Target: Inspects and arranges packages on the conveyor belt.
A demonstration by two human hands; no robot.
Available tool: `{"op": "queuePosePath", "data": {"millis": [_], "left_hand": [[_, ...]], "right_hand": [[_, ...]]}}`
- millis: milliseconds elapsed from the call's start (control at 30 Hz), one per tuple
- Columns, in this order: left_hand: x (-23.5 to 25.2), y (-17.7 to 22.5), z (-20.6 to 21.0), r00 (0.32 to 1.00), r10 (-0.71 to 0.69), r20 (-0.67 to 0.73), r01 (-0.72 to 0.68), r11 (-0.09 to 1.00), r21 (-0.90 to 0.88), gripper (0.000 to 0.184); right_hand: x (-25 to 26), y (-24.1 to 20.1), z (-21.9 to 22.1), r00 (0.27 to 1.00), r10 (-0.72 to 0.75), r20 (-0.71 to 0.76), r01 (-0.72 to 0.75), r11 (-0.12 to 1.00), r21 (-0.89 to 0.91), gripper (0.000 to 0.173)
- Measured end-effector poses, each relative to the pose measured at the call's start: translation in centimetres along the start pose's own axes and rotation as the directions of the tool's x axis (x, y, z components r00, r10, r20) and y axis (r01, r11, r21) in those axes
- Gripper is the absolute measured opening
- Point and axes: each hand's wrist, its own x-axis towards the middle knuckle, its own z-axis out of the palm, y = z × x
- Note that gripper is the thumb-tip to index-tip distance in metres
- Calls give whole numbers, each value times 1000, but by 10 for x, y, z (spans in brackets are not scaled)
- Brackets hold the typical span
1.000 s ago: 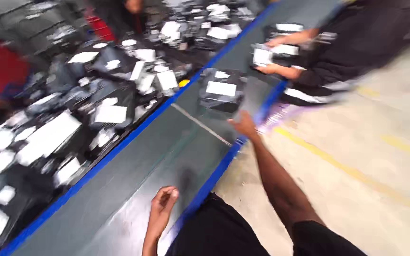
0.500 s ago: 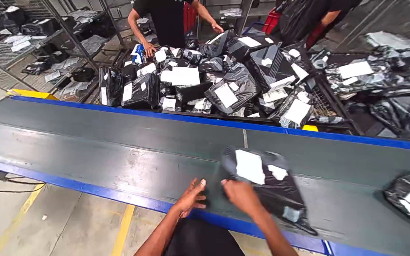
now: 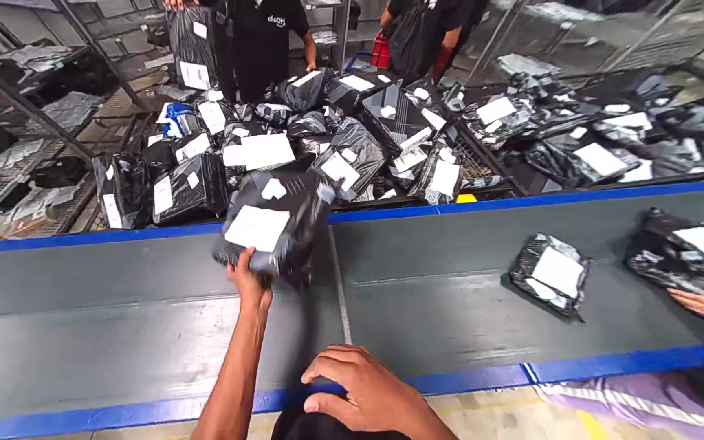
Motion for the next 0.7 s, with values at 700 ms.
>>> {"op": "queuePosePath", "data": {"millis": [700], "left_hand": [[-115,-123,-79,474,-694,542,-40,598,801,35]], "right_hand": [[-281,141,-62,64,846,-529,-941,227,250,53]]}}
